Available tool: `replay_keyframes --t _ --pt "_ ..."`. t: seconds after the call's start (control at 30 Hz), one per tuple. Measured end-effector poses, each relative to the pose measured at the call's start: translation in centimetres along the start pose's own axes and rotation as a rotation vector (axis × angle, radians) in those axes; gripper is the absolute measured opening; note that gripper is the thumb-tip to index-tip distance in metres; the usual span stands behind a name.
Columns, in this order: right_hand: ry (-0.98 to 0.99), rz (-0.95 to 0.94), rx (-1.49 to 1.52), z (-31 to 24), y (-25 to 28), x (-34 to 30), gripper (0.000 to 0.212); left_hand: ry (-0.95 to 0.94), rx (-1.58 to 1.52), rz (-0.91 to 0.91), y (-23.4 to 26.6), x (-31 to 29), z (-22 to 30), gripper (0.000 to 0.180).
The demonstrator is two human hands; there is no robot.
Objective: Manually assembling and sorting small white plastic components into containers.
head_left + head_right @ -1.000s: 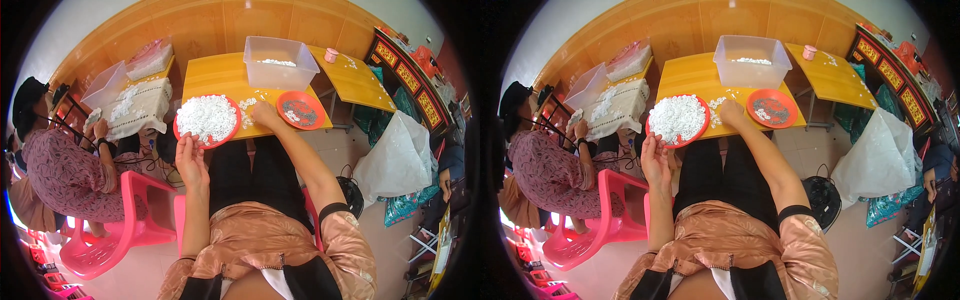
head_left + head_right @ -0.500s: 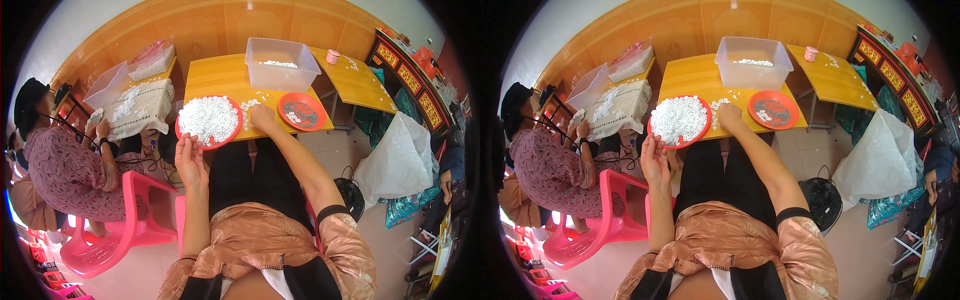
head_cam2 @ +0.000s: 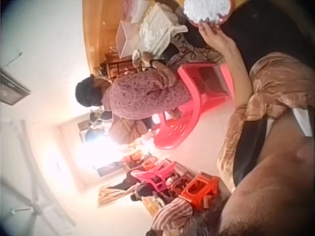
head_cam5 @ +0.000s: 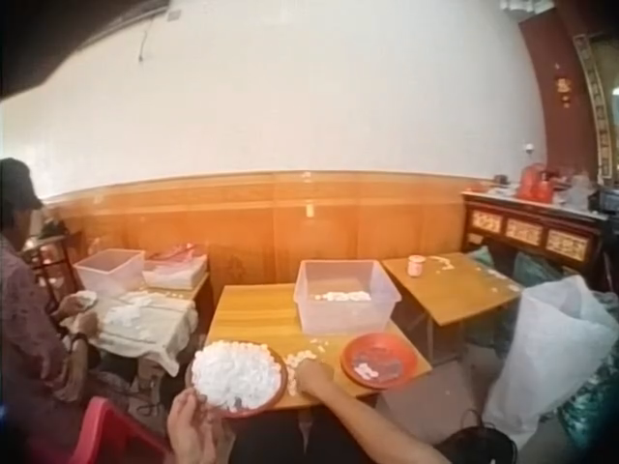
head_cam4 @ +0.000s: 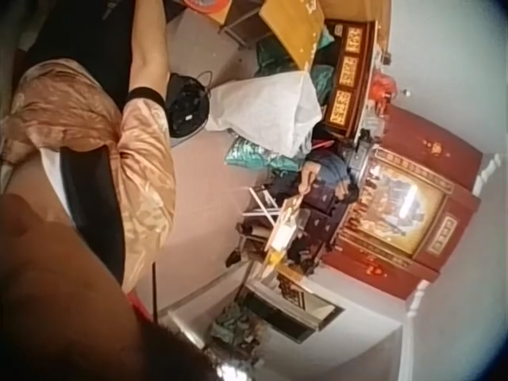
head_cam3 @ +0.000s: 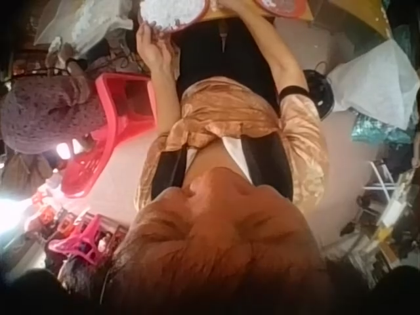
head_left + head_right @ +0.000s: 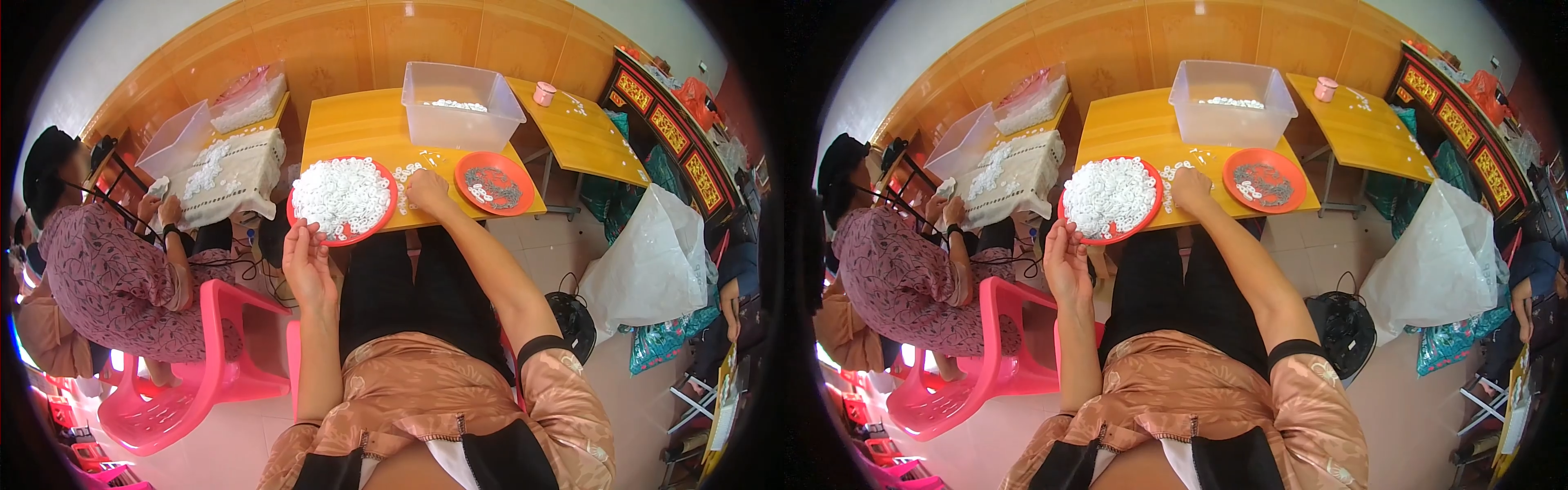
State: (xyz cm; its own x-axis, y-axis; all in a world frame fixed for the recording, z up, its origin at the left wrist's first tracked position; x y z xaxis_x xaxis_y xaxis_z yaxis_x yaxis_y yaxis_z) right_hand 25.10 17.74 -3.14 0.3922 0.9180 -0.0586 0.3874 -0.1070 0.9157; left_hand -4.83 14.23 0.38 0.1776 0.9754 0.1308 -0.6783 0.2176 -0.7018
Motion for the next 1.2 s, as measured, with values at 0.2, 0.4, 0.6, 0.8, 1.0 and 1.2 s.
replay_keyframes --t 0.2,0.4,0.6,0.8,1.0,1.2 --pt "0.176 -0.048 0.062 -0.9 0.2 -2.3 0.011 0.003 0.000 0.023 0.7 0.1 0.0 0.018" --pt "0.142 0.012 0.021 1.0 -0.9 -1.6 0.011 0.009 0.013 0.027 0.3 0.2 0.3 0.018" --pt "0.257 0.062 0.159 0.0 0.3 -3.0 0.011 -0.046 0.138 -0.009 0.7 1.0 1.1 0.016" --pt "0.491 -0.005 0.401 -5.3 3.4 -7.6 0.007 -0.211 0.745 -0.214 -3.5 -0.1 0.1 0.014" --pt "0.614 -0.319 0.538 -10.0 4.9 -12.9 0.021 -0.332 1.134 -0.412 -7.7 -3.2 -2.4 0.014" --pt "0.596 -0.401 0.452 -11.1 4.6 -13.5 0.022 -0.236 1.041 -0.441 -7.4 -2.8 -2.7 0.011"
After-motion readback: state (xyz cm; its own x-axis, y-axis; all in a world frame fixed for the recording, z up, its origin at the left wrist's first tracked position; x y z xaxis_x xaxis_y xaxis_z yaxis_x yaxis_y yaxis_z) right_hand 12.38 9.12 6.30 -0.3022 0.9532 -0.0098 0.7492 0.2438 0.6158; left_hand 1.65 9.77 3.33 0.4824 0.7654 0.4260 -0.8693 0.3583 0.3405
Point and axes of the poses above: each hand's wrist, its own x-axis towards the middle knuckle, its own y-axis out of the back of the hand, z = x × y, the point moved 9 cm from there along x, towards the middle knuckle, and after that the axes turned 9 degrees about -z, right-handed, at the moved point
